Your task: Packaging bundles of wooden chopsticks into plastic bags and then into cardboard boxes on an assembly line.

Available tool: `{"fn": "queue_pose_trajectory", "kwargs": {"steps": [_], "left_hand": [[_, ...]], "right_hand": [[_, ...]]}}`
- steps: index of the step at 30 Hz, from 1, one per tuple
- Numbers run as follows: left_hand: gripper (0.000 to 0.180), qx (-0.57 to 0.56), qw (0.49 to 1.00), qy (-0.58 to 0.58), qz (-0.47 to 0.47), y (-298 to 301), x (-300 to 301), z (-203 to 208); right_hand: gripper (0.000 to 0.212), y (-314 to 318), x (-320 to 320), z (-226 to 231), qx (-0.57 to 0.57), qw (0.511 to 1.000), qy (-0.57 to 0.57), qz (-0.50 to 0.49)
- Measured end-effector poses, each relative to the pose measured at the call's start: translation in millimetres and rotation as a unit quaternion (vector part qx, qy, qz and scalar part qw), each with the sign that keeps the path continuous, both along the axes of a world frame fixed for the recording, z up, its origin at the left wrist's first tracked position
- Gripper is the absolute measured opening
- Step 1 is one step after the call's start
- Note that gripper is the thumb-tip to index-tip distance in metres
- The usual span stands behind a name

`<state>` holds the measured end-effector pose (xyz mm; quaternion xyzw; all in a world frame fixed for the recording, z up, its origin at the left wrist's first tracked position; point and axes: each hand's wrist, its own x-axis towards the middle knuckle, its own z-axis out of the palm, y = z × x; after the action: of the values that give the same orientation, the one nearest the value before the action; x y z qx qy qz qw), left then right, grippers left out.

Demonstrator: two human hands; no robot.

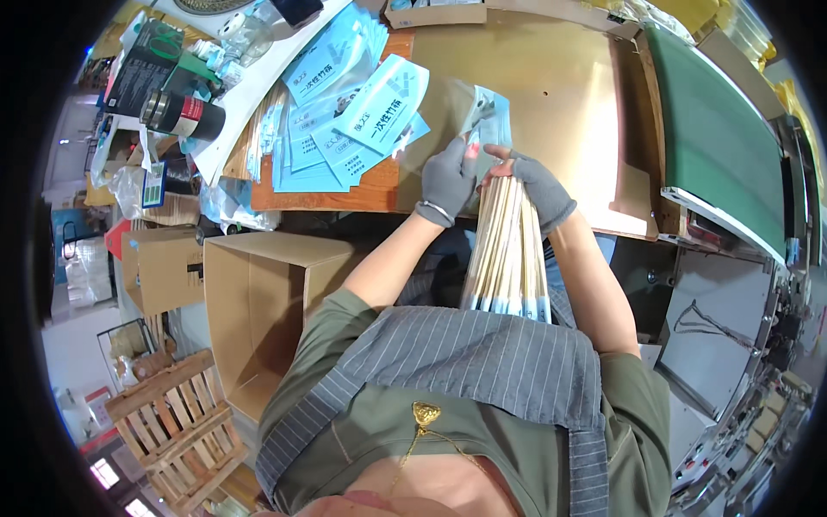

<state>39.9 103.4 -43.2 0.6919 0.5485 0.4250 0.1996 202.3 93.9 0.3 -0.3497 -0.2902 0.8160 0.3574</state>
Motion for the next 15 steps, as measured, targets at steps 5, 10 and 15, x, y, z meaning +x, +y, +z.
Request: {"fn": "queue_pose_trajectory", "kwargs": {"steps": [5,10,15], "left_hand": [[0.031,0.106,0.989,0.059,-0.082,-29,0,43],[0.038,0.163,0.968,0.106,-0.159,-69,-20,61],[0.035,0.074,0.955,0.065,-0.281,-116,-24,64]], "right_hand": [[0.023,1,-7,-22,-0.050,0.997,-0.025,-0.054],[0.045,-79,0,15,-0.123,0.990,0.020,-0.065],[0.042,-134,38,23,0.039,0.845,-0.514,0.144]]}}
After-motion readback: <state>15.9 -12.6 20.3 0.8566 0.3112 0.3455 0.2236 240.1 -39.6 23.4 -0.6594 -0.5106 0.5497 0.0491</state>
